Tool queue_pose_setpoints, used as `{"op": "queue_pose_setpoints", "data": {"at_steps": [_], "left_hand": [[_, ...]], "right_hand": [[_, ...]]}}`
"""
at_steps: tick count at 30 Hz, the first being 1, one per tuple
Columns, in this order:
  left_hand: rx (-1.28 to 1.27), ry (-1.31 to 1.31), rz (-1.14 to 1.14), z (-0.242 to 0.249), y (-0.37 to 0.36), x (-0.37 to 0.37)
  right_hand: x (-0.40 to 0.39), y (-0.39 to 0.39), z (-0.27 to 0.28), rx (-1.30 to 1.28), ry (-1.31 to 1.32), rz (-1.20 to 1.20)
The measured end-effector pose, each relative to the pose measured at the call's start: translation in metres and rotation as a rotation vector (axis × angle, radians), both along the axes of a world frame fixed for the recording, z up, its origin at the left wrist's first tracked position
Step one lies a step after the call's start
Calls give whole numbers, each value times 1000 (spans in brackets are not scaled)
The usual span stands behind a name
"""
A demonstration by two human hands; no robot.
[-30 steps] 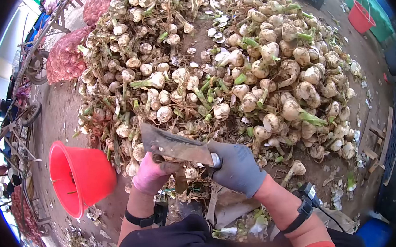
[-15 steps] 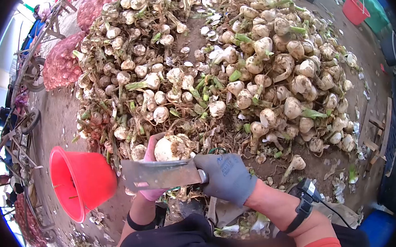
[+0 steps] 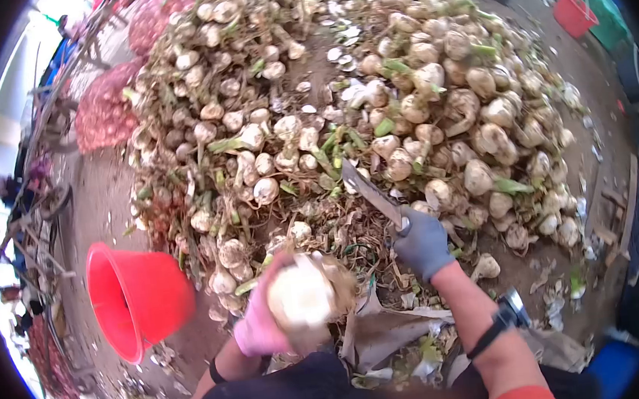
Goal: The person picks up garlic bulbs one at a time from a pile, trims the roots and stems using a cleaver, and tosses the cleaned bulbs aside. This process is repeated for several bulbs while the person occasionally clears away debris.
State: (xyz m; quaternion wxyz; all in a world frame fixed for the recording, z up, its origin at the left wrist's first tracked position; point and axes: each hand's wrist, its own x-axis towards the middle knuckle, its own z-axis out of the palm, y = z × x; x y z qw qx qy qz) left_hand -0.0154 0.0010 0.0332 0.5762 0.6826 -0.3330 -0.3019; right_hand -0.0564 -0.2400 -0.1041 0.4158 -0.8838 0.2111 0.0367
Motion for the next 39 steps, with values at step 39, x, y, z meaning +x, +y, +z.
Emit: {"op": "queue_pose_setpoints", "data": {"at_steps": [39], "left_hand": [[-244,314,371,-32,-55,75]], "right_hand": [[-24,37,-20,1295,-71,-447]]}}
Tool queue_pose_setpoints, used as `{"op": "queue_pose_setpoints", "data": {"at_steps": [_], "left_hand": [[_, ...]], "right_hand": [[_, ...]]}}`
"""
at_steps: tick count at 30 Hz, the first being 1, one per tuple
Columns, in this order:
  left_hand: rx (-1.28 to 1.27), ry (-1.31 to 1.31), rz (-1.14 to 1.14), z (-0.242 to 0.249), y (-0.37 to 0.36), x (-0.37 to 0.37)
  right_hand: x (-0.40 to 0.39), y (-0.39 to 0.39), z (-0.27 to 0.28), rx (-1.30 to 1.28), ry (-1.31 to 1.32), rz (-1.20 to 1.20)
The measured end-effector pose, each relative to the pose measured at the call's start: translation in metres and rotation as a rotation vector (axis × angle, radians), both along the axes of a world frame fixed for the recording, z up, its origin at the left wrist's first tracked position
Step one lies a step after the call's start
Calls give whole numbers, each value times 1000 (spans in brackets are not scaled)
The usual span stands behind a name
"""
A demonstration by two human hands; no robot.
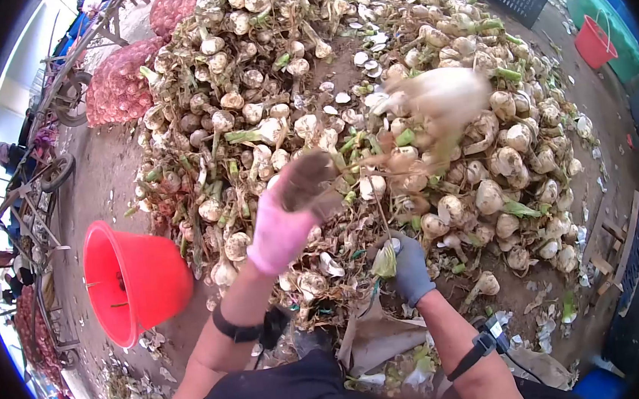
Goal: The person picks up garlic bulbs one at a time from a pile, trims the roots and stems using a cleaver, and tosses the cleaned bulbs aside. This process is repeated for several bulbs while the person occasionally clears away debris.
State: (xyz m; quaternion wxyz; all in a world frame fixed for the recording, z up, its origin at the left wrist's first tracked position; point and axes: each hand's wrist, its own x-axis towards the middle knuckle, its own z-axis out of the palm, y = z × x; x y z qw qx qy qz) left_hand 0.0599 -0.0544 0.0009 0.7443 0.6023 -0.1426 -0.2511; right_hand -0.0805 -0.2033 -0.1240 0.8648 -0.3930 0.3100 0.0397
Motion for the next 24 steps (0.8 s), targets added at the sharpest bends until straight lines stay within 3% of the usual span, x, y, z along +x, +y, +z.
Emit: {"op": "queue_pose_setpoints", "data": {"at_steps": [1,2,3,5,6,8,10,12,14,16,17,18,20,21,24], "left_hand": [[319,-36,119,-12,6,18],[762,-312,189,-60,23,41],[1245,-644,182,-71,33,46],[1479,-784,60,-119,56,59],[1456,-944,110,-147,69,66],[1539,-785,-37,-130,67,63],[1446,-713,-5,-117,62,48],[1259,-483,41,-93,54,28],[948,-600,149,-82,58,6],[436,-122,142,-72,59,-7],[361,45,156,-51,55,-17],[361,42,157,-42,54,-24],[106,236,129,-32,52,-34],[224,-77,73,-30,55,-35],[251,-114,38,-35,51,-41]], "right_hand": [[1,1,7,-322,-55,122],[1,2,11,-645,-103,240],[3,1,13,-692,-50,273],[1,7,7,-730,-78,245],[1,8,3,-773,-116,213],[-3,5,0,-787,-119,254],[-2,8,4,-830,-46,269],[1,7,14,-800,-33,261],[5,5,35,-785,-87,279],[8,6,47,-810,-98,322],[10,9,59,-854,-123,364],[10,12,71,-897,-145,404],[12,16,92,-1019,-212,444],[12,18,98,-1129,-278,496],[13,20,111,-1256,-347,588]]}}
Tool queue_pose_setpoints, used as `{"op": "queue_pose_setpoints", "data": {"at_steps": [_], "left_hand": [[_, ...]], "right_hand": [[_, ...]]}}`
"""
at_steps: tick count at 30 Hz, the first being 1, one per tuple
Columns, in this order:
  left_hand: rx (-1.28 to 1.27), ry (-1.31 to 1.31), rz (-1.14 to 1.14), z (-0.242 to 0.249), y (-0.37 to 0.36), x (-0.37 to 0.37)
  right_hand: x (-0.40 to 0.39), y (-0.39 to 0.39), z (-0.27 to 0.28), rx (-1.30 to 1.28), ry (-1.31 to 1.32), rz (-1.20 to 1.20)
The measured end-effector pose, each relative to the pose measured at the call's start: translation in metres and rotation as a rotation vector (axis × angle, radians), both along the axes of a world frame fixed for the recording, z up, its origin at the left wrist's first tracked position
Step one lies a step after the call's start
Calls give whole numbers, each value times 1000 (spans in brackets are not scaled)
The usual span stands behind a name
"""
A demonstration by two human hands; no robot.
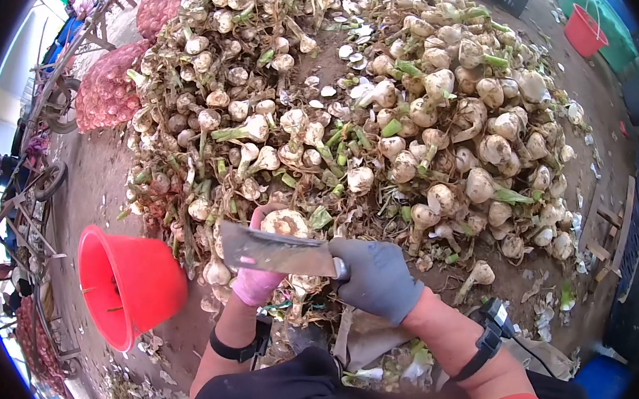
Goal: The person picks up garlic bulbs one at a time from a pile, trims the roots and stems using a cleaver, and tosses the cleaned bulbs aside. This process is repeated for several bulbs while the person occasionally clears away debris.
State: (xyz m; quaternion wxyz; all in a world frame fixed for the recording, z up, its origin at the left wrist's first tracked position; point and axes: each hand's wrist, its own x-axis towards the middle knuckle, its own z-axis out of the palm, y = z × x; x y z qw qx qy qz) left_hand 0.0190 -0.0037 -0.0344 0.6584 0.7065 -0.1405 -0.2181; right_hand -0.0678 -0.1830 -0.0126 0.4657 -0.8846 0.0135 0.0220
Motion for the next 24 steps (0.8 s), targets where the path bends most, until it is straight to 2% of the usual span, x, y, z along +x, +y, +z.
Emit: {"op": "queue_pose_setpoints", "data": {"at_steps": [5,9,11,15,16,18,19,20,22,23,24], "left_hand": [[73,-86,-120,21,4,-4],[92,-20,-136,17,5,-8],[217,-111,-80,2,4,-12],[21,40,-89,9,5,-27],[20,42,-95,12,3,-30],[226,-3,-124,29,0,-38],[166,-238,-314,40,1,-44],[119,-342,-385,57,-3,-36],[8,139,-125,49,-6,-30],[-51,258,-133,43,-3,-25],[-54,237,-139,38,-6,-16]], "right_hand": [[-2,0,10,-166,-2,139],[-3,4,-2,-139,-47,108],[-3,3,-11,-89,-88,105],[-3,-2,-27,-89,-122,90],[-4,-4,-33,-98,-129,64],[-8,-23,-57,-109,-139,44],[-9,-49,-82,-150,-29,-120],[-4,-59,-96,-182,77,-275],[-13,-48,-84,-149,54,-279],[-10,-46,-72,-123,-14,-323],[-6,-38,-60,-97,9,-352]]}}
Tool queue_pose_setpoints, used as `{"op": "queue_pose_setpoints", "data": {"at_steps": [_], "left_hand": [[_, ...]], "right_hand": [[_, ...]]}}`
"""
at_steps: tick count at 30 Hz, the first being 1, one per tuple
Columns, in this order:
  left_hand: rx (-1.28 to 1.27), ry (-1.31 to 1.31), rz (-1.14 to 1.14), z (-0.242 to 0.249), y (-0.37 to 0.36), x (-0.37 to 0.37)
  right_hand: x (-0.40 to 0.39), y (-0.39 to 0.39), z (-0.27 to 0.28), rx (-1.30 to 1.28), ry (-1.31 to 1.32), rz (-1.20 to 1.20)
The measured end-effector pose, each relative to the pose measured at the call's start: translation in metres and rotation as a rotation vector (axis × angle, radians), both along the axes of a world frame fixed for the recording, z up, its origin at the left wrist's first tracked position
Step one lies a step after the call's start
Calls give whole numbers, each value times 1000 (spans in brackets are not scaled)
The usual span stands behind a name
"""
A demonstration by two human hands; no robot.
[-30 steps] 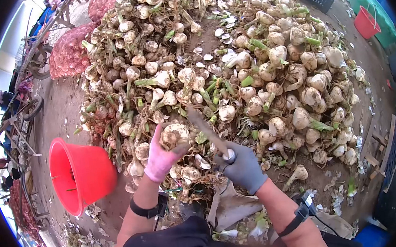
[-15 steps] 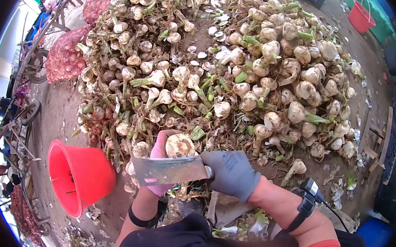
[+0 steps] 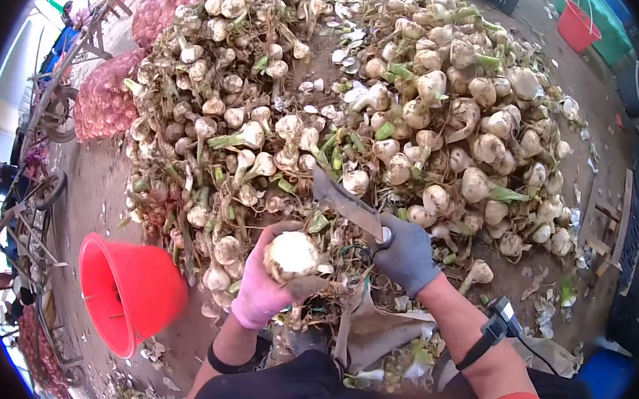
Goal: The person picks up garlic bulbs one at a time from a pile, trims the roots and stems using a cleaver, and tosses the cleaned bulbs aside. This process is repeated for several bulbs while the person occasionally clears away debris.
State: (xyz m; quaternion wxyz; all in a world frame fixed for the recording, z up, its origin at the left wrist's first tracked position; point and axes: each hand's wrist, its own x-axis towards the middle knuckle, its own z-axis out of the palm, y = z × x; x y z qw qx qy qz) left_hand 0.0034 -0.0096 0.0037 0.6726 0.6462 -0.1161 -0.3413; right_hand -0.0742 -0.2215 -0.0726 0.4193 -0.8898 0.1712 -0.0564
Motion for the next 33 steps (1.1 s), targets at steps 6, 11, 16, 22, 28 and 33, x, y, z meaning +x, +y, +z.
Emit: {"op": "queue_pose_setpoints", "data": {"at_steps": [6,11,16,22,28,33], "left_hand": [[36,-117,335,-18,1,7],[-470,406,369,-50,23,5],[-485,693,546,-58,14,-5],[-623,550,350,1,-4,1],[-530,302,194,6,-26,46],[22,-139,228,-6,-5,56]], "right_hand": [[-4,19,6,244,22,48],[-6,43,18,187,-121,224],[-3,47,22,137,-115,242],[-15,-5,-59,308,204,-31],[-15,12,-68,623,151,-107],[-3,17,-39,594,168,-47]]}}
